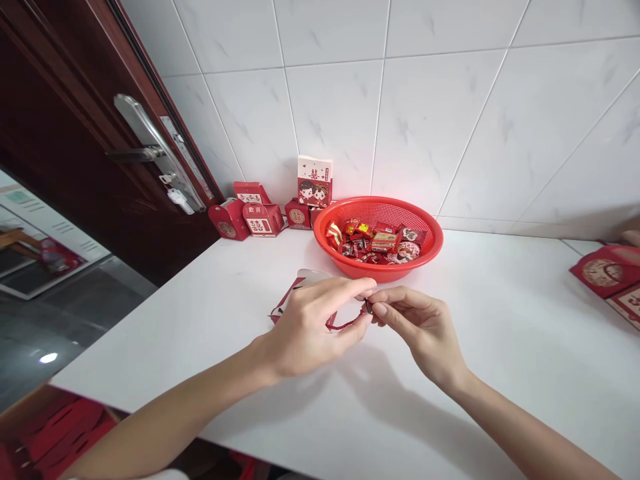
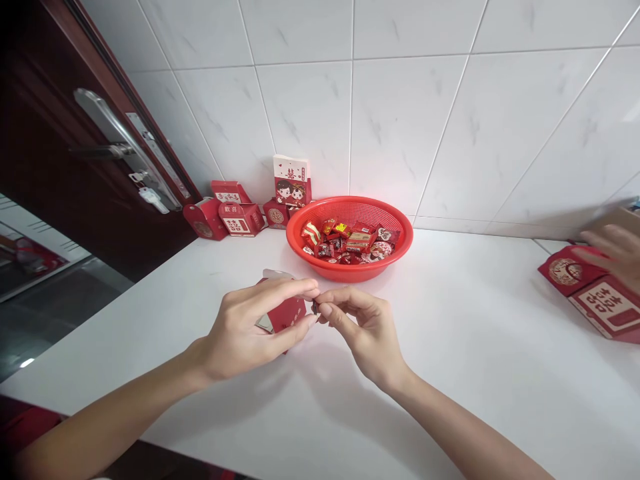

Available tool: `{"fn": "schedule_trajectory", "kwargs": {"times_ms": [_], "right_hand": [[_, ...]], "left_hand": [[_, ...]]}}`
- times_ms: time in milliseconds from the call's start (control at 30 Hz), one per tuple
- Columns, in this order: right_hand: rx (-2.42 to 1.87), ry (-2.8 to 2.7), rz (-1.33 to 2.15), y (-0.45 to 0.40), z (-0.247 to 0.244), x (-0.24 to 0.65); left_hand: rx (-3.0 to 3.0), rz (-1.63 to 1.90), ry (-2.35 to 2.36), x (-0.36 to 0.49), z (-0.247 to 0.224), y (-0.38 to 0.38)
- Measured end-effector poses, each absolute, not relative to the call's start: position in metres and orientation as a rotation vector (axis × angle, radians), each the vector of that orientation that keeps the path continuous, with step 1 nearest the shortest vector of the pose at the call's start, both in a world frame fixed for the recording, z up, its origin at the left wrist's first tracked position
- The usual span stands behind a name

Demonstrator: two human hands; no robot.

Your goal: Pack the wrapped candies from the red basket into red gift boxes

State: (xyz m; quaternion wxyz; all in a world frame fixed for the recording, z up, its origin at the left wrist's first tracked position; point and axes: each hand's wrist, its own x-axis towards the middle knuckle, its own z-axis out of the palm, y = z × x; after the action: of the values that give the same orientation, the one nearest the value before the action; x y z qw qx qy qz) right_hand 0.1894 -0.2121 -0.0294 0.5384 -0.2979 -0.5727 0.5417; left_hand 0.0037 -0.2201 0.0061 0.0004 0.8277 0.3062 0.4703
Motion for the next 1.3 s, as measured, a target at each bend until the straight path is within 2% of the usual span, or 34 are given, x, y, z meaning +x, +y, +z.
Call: {"fn": "schedule_trajectory", "kwargs": {"times_ms": [667, 1067, 1233, 1300], "right_hand": [[-0.799, -1.568, 1.004, -0.223, -0.030, 0.189], [-0.736, -1.858, 0.665, -0.216, -0.037, 0.192], [-0.715, -1.931, 0.597, -0.211, -0.046, 0.190], [-0.732, -1.919, 0.638, -0.210, -0.048, 0.188]], "left_hand": [[2.627, 1.520, 1.020, -0.003, 0.003, -0.221], [2.369, 1.074, 1.022, -0.026, 0.012, -0.220], [2.304, 1.157, 1.314, -0.037, 0.024, -0.218], [2.297, 1.083, 1.476, -0.038, 0.027, -0.217]]}}
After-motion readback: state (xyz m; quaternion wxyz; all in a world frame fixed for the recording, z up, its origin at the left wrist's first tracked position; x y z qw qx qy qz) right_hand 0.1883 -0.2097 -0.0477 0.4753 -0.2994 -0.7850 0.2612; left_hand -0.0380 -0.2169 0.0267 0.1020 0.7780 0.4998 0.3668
